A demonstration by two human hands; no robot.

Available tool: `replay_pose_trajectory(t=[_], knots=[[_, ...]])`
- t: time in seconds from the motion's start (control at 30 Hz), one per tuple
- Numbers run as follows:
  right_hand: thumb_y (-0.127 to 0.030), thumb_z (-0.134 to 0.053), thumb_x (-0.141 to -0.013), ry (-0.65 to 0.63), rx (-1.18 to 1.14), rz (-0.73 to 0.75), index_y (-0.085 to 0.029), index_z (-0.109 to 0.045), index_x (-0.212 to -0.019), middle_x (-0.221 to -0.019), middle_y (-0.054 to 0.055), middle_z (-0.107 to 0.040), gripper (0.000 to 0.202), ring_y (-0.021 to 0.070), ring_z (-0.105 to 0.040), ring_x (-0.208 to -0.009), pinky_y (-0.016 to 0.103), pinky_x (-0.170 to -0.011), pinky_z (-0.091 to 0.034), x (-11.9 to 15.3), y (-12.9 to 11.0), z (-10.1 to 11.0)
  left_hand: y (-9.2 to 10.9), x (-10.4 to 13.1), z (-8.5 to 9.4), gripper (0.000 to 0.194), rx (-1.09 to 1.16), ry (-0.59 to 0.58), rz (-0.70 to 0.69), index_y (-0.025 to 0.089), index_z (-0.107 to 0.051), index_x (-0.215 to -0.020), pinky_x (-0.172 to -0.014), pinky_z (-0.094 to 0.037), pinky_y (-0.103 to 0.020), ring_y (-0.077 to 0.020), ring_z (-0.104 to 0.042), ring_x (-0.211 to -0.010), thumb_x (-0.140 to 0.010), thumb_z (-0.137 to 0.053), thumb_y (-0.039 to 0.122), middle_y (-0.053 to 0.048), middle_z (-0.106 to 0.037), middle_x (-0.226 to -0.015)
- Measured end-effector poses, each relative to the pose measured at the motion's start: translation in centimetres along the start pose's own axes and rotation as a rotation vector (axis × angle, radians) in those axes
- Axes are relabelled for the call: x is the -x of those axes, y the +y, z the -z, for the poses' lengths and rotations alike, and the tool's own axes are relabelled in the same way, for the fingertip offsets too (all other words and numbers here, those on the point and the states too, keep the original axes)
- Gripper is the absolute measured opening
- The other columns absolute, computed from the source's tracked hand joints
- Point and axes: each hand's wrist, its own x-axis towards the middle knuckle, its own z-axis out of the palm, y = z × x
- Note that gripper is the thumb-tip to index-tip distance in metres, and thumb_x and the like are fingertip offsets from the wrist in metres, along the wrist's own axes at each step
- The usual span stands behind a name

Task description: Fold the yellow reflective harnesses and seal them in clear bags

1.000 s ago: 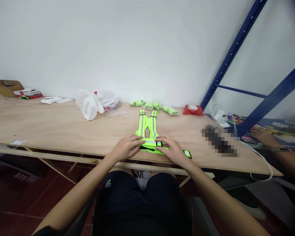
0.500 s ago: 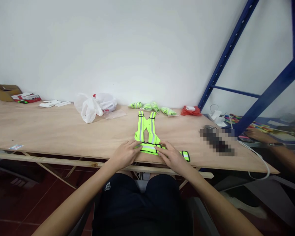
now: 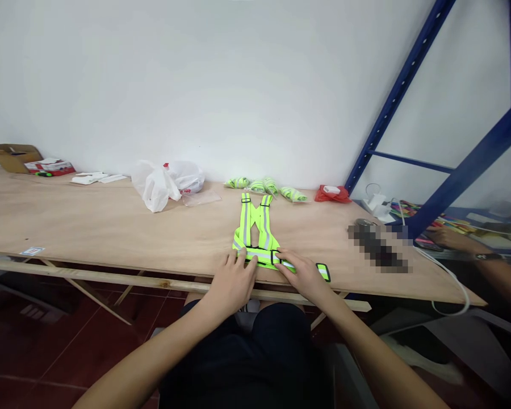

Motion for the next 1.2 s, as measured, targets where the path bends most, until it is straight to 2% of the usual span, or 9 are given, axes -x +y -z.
replay_pose_trajectory(t=[0.07, 0.17, 0.4, 0.5, 0.6, 0.73, 0.83, 0.97, 1.2], knots=[[-0.027, -0.055, -0.095, 0.001, -0.001, 0.014, -0.022, -0.071, -0.107, -0.119, 0.012, -0.074, 0.02, 0.0278, -0.071, -0.111, 0.043, -0.095, -0.059, 0.1, 0.0, 0.0, 0.7, -0.6, -0.1, 0.037, 0.06, 0.026, -0.011, 0.014, -0.056, -0.131, -0.106, -0.04, -0.058, -0.0383, -0.049, -0.132, -0.096, -0.045, 0.023, -0.022, -0.052, -0.145], [-0.025, -0.052, -0.096, -0.007, 0.001, 0.033, -0.021, -0.069, -0.109, -0.119, 0.012, -0.074, 0.022, 0.0278, -0.071, -0.111, 0.042, -0.092, -0.06, 0.1, 0.0, 0.0, 1.5, -1.9, -0.4, 0.042, 0.165, 0.016, -0.091, 0.016, -0.049, -0.139, -0.113, -0.034, -0.058, -0.0336, -0.043, -0.139, -0.098, -0.042, 0.025, -0.016, -0.047, -0.152], [-0.027, -0.056, -0.093, 0.052, 0.007, -0.007, -0.022, -0.064, -0.101, -0.107, 0.011, -0.072, 0.013, 0.026, -0.07, -0.102, 0.038, -0.085, -0.059, 0.0, -0.7, 0.4, 3.0, -3.2, -1.3, 0.054, 0.206, -0.02, -0.072, 0.022, -0.037, -0.151, -0.112, -0.027, -0.069, -0.038, -0.041, -0.139, -0.102, -0.04, 0.044, -0.016, -0.052, -0.147], [-0.032, -0.057, -0.093, 0.006, 0.16, -0.055, -0.021, -0.064, -0.101, -0.102, 0.011, -0.072, 0.015, 0.027, -0.071, -0.092, 0.037, -0.073, -0.059, 1.2, -1.6, 1.4, 3.1, -3.0, -1.2, 0.059, 0.172, -0.025, -0.102, 0.026, -0.041, -0.149, -0.11, -0.025, -0.072, -0.0417, -0.039, -0.139, -0.099, -0.044, 0.056, -0.016, -0.05, -0.148], [-0.035, -0.056, -0.095, -0.017, 0.341, -0.061, -0.02, -0.068, -0.103, -0.105, 0.013, -0.075, 0.02, 0.0314, -0.072, -0.096, 0.044, -0.08, -0.058, 3.3, -1.9, 2.7, 3.2, -2.8, -1.2, 0.057, 0.126, -0.024, -0.128, 0.028, -0.047, -0.144, -0.108, -0.025, -0.075, -0.0442, -0.037, -0.14, -0.097, -0.045, 0.061, -0.015, -0.047, -0.151], [-0.031, -0.053, -0.097, 0.039, 0.376, -0.008, -0.02, -0.073, -0.106, -0.113, 0.013, -0.076, 0.025, 0.0325, -0.071, -0.108, 0.053, -0.1, -0.052, 5.5, -1.0, 3.9, 3.6, -2.8, -1.6, 0.053, 0.1, -0.018, -0.115, 0.027, -0.049, -0.142, -0.107, -0.027, -0.076, -0.0459, -0.037, -0.139, -0.095, -0.054, 0.051, -0.013, -0.042, -0.156], [-0.03, -0.051, -0.098, 0.054, 0.297, 0.001, -0.022, -0.076, -0.106, -0.113, 0.011, -0.077, 0.027, 0.0299, -0.072, -0.108, 0.052, -0.1, -0.054, 6.1, 0.0, 4.2, 4.0, -2.9, -2.0, 0.053, 0.075, -0.01, -0.103, 0.028, -0.049, -0.142, -0.106, -0.027, -0.078, -0.0469, -0.038, -0.137, -0.091, -0.059, 0.036, -0.011, -0.039, -0.159], [-0.03, -0.051, -0.097, 0.07, 0.249, -0.039, -0.024, -0.077, -0.107, -0.114, 0.009, -0.076, 0.028, 0.0288, -0.072, -0.109, 0.052, -0.101, -0.055, 6.2, 0.3, 4.0, 4.1, -2.8, -2.2, 0.048, 0.051, -0.001, -0.102, 0.029, -0.051, -0.14, -0.104, -0.029, -0.079, -0.0468, -0.04, -0.137, -0.093, -0.054, 0.024, -0.009, -0.044, -0.156], [-0.031, -0.05, -0.098, 0.078, 0.216, -0.056, -0.022, -0.077, -0.109, -0.115, 0.01, -0.076, 0.03, 0.0303, -0.071, -0.111, 0.054, -0.101, -0.056, 6.6, 0.3, 4.0, 3.0, -2.2, -2.1, 0.04, 0.005, 0.034, -0.118, 0.026, -0.054, -0.137, -0.107, -0.028, -0.077, -0.0435, -0.033, -0.144, -0.097, -0.047, 0.022, -0.012, -0.044, -0.155]])
